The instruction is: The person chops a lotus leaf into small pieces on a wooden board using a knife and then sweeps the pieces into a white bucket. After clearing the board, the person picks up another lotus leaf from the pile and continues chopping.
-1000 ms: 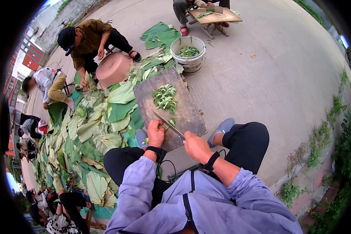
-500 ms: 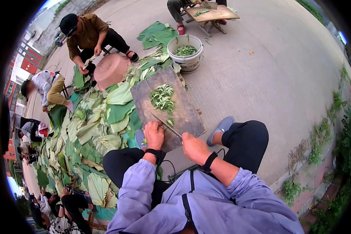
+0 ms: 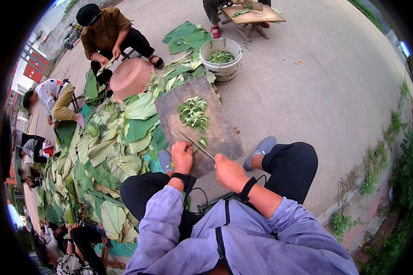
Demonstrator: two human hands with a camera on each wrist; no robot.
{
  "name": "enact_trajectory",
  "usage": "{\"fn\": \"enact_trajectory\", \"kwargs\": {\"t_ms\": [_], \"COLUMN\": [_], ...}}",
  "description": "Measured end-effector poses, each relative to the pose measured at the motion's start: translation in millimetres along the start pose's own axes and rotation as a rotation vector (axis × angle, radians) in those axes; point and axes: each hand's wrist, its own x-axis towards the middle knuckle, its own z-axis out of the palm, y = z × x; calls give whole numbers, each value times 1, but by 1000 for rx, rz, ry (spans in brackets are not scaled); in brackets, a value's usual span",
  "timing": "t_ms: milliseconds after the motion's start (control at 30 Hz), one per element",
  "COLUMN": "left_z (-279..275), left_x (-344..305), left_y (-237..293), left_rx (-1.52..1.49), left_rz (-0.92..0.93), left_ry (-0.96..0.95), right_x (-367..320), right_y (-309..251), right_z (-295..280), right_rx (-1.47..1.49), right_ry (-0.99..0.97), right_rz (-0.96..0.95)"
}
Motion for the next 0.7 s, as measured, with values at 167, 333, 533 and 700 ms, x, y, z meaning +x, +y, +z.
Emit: {"fn": "enact_trajectory", "kwargs": {"t_ms": [167, 333, 533, 700], "left_z": [2, 2, 1, 2], "left_x": [-1, -1, -1, -2], "left_y": [1, 1, 4, 5], "left_rx": [0, -5, 10, 24], "left_rz": [-12, -20, -12, -13], "left_ry": [2, 4, 12, 10], "right_x": [10, 15, 21, 31], "right_y": [-1, -1, -4, -1], "right_z": [3, 6, 11, 22], "right_rx": [-9, -9, -24, -20], "right_ry": [-10, -4, 27, 54], "right_rz": [-16, -22, -25, -32]}}
